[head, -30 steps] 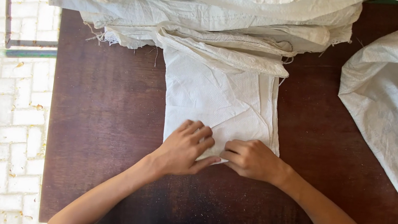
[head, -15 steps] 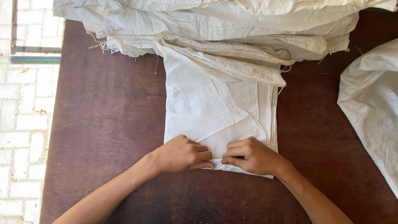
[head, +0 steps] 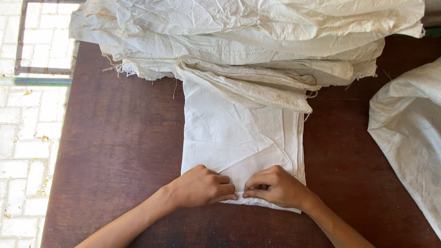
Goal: Folding and stacking empty woven sacks and placing some inside another sack.
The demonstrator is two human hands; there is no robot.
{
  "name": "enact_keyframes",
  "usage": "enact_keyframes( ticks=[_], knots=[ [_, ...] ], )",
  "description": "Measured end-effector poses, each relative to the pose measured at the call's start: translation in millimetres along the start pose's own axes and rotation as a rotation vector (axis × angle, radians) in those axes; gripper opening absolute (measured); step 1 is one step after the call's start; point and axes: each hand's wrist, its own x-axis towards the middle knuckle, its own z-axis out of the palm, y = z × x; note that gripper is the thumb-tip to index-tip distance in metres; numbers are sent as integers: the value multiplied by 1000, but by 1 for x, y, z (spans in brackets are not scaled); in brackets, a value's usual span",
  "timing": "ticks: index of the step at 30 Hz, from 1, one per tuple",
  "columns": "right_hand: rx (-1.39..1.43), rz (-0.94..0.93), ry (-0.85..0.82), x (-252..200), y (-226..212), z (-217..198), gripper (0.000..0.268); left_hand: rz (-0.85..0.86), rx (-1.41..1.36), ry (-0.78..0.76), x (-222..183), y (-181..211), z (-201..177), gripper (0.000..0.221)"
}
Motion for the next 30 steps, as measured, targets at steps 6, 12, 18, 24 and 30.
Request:
enact_keyframes(
  ticks=[6, 12, 18, 24, 30],
  knots=[
    [-27, 68, -11, 1, -7, -3, 10, -5, -24, 11, 2, 0, 0, 30],
    [54, 84, -6, -1, -4, -2, 10, -56, -22, -14, 1, 2, -4, 31],
    [36, 155, -29, 1, -11, -4, 11, -62, -35, 0, 2, 4, -8, 31],
    [49, 136, -31, -2, -3, -2, 11, -56, -39, 21, 0, 5, -6, 31],
    [48, 124, -24, -2, -2, -1, 12, -48, -36, 16, 1, 5, -4, 31]
  ],
)
